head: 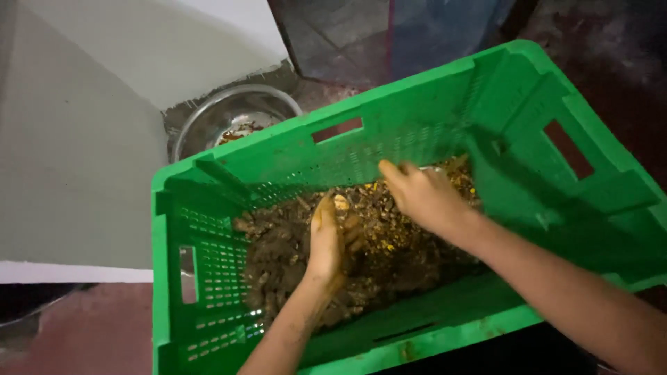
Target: Cleaning and scraping turmeric roots using a small knife inside a plastic crate
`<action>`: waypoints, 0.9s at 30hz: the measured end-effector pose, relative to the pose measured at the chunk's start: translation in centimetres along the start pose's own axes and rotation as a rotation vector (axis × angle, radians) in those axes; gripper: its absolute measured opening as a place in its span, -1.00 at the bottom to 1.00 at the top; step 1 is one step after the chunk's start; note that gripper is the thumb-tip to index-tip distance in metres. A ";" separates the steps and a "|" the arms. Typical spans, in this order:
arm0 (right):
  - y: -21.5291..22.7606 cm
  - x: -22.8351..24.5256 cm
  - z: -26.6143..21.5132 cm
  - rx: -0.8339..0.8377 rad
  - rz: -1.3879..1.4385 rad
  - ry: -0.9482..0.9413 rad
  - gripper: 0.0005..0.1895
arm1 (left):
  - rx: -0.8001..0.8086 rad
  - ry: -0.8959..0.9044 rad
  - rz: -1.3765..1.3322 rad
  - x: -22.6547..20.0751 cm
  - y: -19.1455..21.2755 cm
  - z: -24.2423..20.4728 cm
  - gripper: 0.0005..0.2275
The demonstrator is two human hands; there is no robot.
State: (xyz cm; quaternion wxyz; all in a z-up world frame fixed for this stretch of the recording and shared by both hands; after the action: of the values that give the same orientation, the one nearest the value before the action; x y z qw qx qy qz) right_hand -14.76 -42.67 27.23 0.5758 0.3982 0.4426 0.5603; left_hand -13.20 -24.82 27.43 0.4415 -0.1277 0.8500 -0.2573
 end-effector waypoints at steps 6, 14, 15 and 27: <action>3.0 2.3 -0.8 0.049 0.388 -0.075 -0.69 | 0.013 -0.051 -0.170 0.1 0.7 0.9 -0.83; 5.4 1.1 -0.4 -0.045 0.490 -0.135 -0.67 | 0.216 0.104 -0.187 0.7 -0.1 1.1 -0.70; 5.9 1.3 -0.4 -0.047 0.485 -0.123 -0.67 | 0.217 0.118 -0.141 0.9 0.0 1.1 -0.66; 7.0 2.0 -0.5 -0.045 0.573 -0.044 -0.69 | 0.492 -0.060 0.181 0.1 -0.5 1.3 -0.67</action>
State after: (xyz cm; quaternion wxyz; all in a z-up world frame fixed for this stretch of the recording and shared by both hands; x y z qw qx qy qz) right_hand -17.36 -40.29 33.63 0.4122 0.5062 0.2867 0.7012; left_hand -12.23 -25.69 26.96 0.5054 0.0526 0.7563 -0.4120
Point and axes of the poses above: each hand's wrist, its own z-axis towards the middle knuckle, its own y-axis out of the back of the hand, x = y × z, the point moved 7 cm from there along z, towards the middle knuckle, and after that the axes turned 14 degrees about -z, right-handed, at the moved point
